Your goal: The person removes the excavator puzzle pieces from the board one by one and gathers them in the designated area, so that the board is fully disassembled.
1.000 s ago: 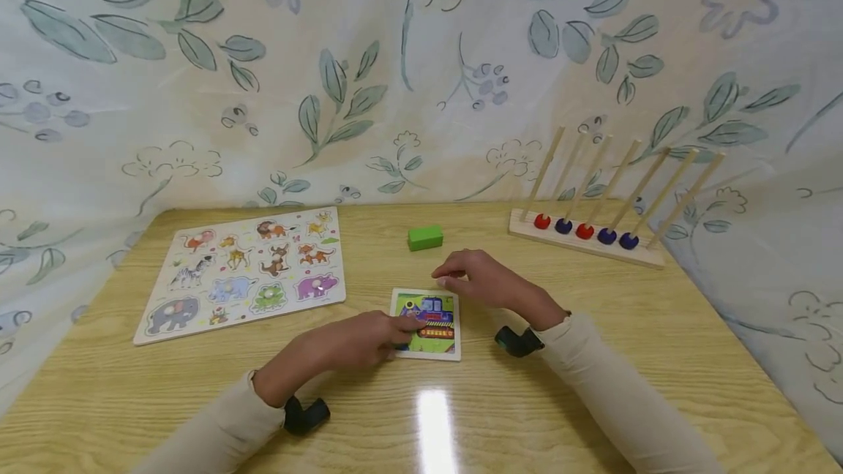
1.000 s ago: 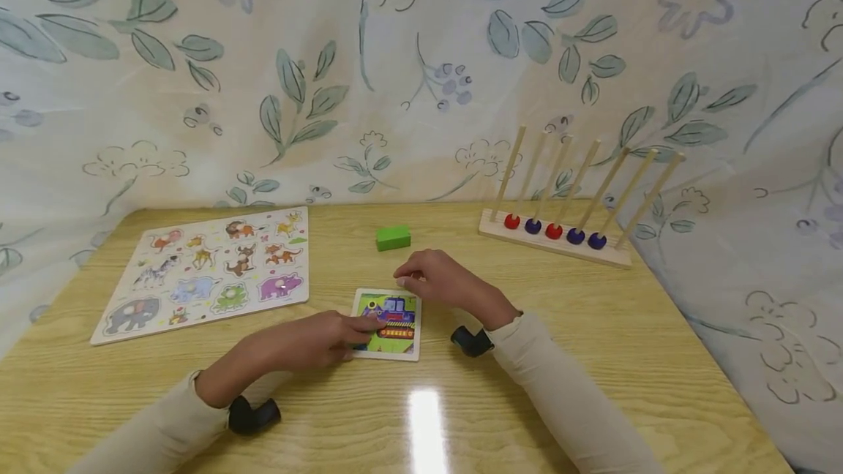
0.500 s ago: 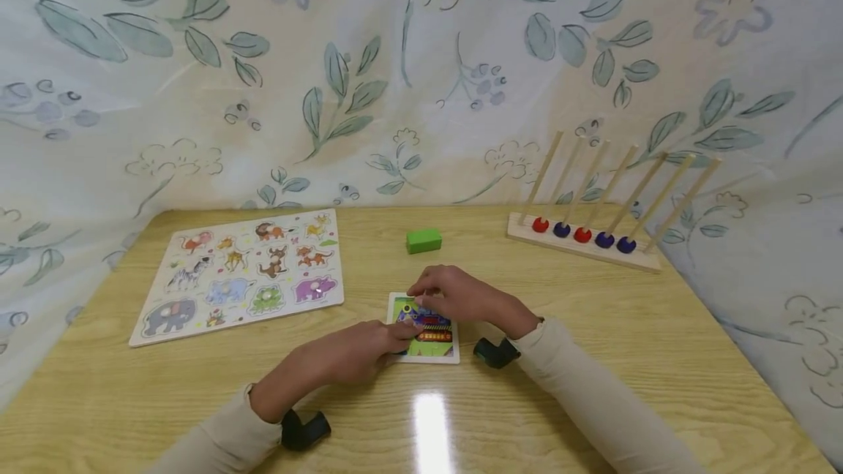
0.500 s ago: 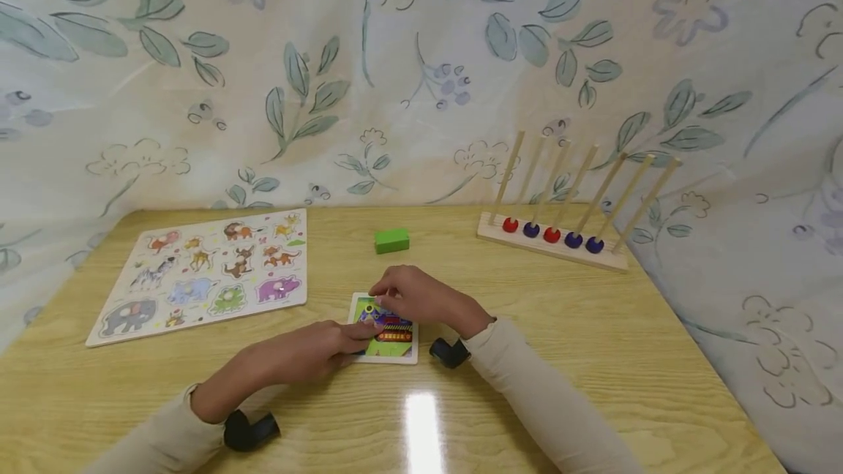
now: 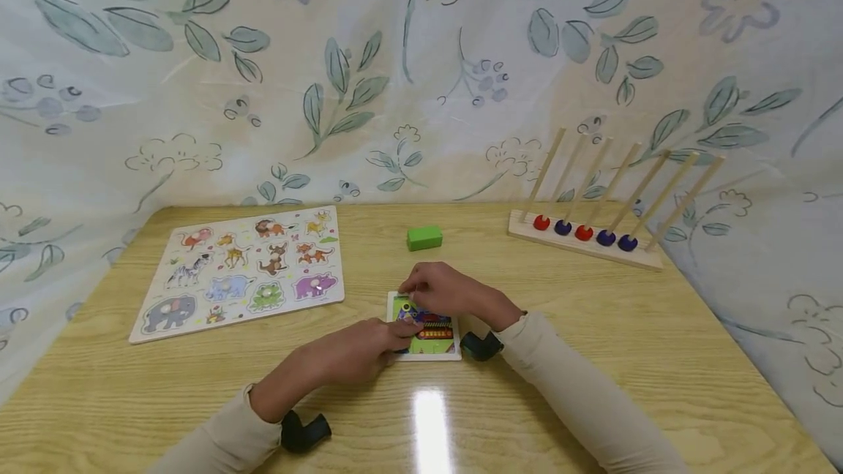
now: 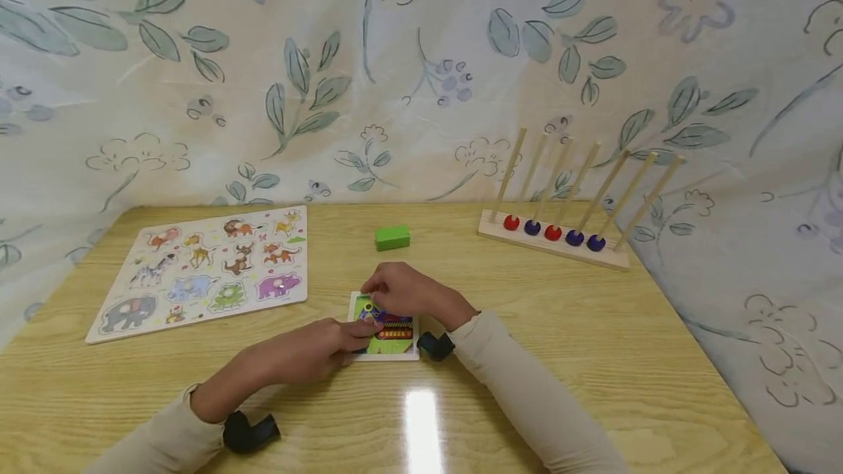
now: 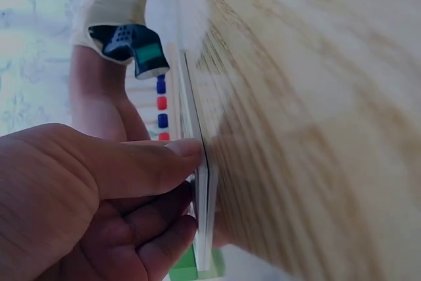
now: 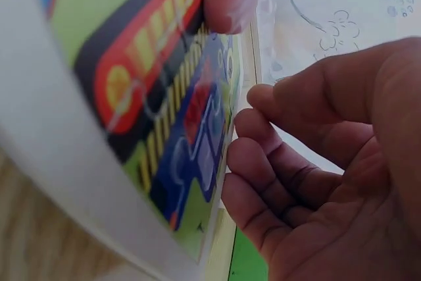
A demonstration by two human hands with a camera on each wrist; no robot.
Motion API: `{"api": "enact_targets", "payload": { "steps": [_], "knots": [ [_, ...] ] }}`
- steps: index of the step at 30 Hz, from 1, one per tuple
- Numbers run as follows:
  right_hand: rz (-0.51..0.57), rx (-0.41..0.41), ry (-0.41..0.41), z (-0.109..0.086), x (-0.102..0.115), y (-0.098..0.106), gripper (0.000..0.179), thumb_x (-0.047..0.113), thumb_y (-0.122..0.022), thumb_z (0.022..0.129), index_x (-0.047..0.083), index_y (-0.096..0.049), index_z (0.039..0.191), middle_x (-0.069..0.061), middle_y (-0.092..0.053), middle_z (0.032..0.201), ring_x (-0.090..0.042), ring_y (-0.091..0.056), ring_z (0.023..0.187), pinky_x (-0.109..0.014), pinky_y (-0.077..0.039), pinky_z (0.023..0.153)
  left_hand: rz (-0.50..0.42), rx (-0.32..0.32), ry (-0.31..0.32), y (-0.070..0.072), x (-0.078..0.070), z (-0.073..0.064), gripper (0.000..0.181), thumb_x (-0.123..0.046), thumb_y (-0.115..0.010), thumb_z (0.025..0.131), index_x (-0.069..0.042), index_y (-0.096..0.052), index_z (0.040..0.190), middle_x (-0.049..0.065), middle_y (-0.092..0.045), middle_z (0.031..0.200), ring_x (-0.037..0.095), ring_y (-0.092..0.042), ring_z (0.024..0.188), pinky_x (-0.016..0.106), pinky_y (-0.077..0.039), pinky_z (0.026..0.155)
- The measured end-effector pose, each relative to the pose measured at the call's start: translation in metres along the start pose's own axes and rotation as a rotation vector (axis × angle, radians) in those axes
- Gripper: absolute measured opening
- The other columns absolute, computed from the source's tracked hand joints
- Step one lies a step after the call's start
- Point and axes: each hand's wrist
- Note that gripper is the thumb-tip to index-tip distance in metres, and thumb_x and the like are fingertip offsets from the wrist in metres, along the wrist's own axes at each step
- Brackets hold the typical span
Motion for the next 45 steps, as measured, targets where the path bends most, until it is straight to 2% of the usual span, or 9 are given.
{"api": "enact_targets", "payload": {
  "steps": [5, 13, 20, 27, 30, 34, 37, 41, 45],
  "knots": [
    [-0.012, 0.002, 0.001, 0.003, 0.002, -0.002, 0.029, 0.001, -0.052, 0.091, 0.001, -0.072, 0.113, -0.001, -0.061, 0.099, -0.012, -0.056, 0.086, -0.026, -0.05, 0.073, -0.048, 0.009, 0.003, 0.001, 0.001, 0.0, 0.035, -0.003, -0.057, 0.097, -0.003, -0.06, 0.132, 0.007, -0.049, 0.145, 0.018, -0.053, 0.123, 0.027, -0.048, 0.093],
    [-0.144, -0.02, 0.05, 0.007, 0.008, -0.003, 0.029, 0.0, -0.052, 0.089, 0.005, -0.074, 0.107, -0.002, -0.06, 0.094, -0.012, -0.053, 0.078, -0.025, -0.048, 0.069, -0.057, -0.002, -0.031, 0.002, 0.003, 0.002, 0.033, -0.002, -0.056, 0.097, -0.003, -0.061, 0.13, 0.006, -0.051, 0.142, 0.011, -0.057, 0.114, 0.023, -0.05, 0.086],
    [-0.22, -0.019, 0.059, 0.011, 0.011, -0.005, 0.027, 0.001, -0.051, 0.091, 0.007, -0.073, 0.105, -0.002, -0.06, 0.092, -0.014, -0.052, 0.078, -0.026, -0.046, 0.07, -0.064, 0.003, -0.016, 0.004, 0.004, 0.001, 0.032, -0.003, -0.057, 0.098, -0.004, -0.063, 0.129, 0.004, -0.052, 0.141, 0.01, -0.057, 0.113, 0.023, -0.049, 0.087],
    [-0.189, -0.014, 0.063, 0.014, 0.01, -0.005, 0.025, -0.001, -0.051, 0.09, 0.008, -0.072, 0.1, 0.0, -0.057, 0.087, -0.014, -0.051, 0.075, -0.027, -0.046, 0.07, -0.059, 0.016, 0.012, 0.004, 0.004, 0.002, 0.036, -0.001, -0.059, 0.095, -0.002, -0.06, 0.131, 0.005, -0.051, 0.142, 0.012, -0.056, 0.116, 0.026, -0.049, 0.089],
    [-0.158, 0.004, 0.047, 0.014, 0.009, -0.006, 0.022, -0.001, -0.051, 0.09, 0.01, -0.068, 0.099, 0.002, -0.056, 0.085, -0.013, -0.05, 0.074, -0.027, -0.045, 0.069, -0.074, 0.028, 0.023, 0.004, 0.003, 0.002, 0.035, 0.001, -0.06, 0.094, -0.002, -0.062, 0.129, 0.006, -0.049, 0.144, 0.016, -0.053, 0.121, 0.027, -0.049, 0.091],
    [-0.125, 0.02, 0.02, 0.014, 0.008, -0.006, 0.018, 0.002, -0.051, 0.092, 0.012, -0.066, 0.096, 0.003, -0.055, 0.087, -0.013, -0.05, 0.076, -0.027, -0.046, 0.068, -0.087, 0.034, 0.031, 0.003, 0.001, 0.002, 0.041, 0.001, -0.06, 0.094, 0.0, -0.057, 0.135, 0.007, -0.048, 0.145, 0.016, -0.053, 0.121, 0.027, -0.049, 0.091],
    [-0.114, 0.017, 0.014, 0.012, 0.008, -0.006, 0.017, 0.002, -0.053, 0.093, 0.009, -0.067, 0.1, 0.002, -0.057, 0.09, -0.014, -0.051, 0.077, -0.027, -0.046, 0.071, -0.085, 0.034, 0.03, 0.002, 0.001, 0.003, 0.044, 0.002, -0.06, 0.094, 0.0, -0.053, 0.138, 0.008, -0.048, 0.145, 0.015, -0.055, 0.118, 0.026, -0.049, 0.09],
    [-0.123, 0.001, 0.029, 0.011, 0.007, -0.005, 0.022, -0.001, -0.056, 0.093, 0.004, -0.068, 0.111, -0.002, -0.062, 0.094, -0.014, -0.053, 0.081, -0.026, -0.047, 0.075, -0.045, 0.035, 0.015, 0.002, 0.001, 0.003, 0.039, 0.002, -0.059, 0.094, 0.0, -0.059, 0.133, 0.008, -0.049, 0.144, 0.016, -0.054, 0.121, 0.026, -0.049, 0.091],
    [-0.168, -0.017, 0.063, 0.009, 0.005, -0.005, 0.023, -0.003, -0.059, 0.09, 0.003, -0.071, 0.109, -0.003, -0.063, 0.093, -0.014, -0.053, 0.084, -0.026, -0.046, 0.077, -0.006, 0.038, 0.001, 0.001, 0.001, 0.003, 0.034, 0.0, -0.059, 0.095, -0.001, -0.063, 0.128, 0.008, -0.049, 0.144, 0.019, -0.053, 0.123, 0.028, -0.048, 0.093]
  ]
}}
Point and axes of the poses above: each hand's wrist, its own z-axis towards the middle knuckle, its own y-axis out of the back of the hand, x = y × z
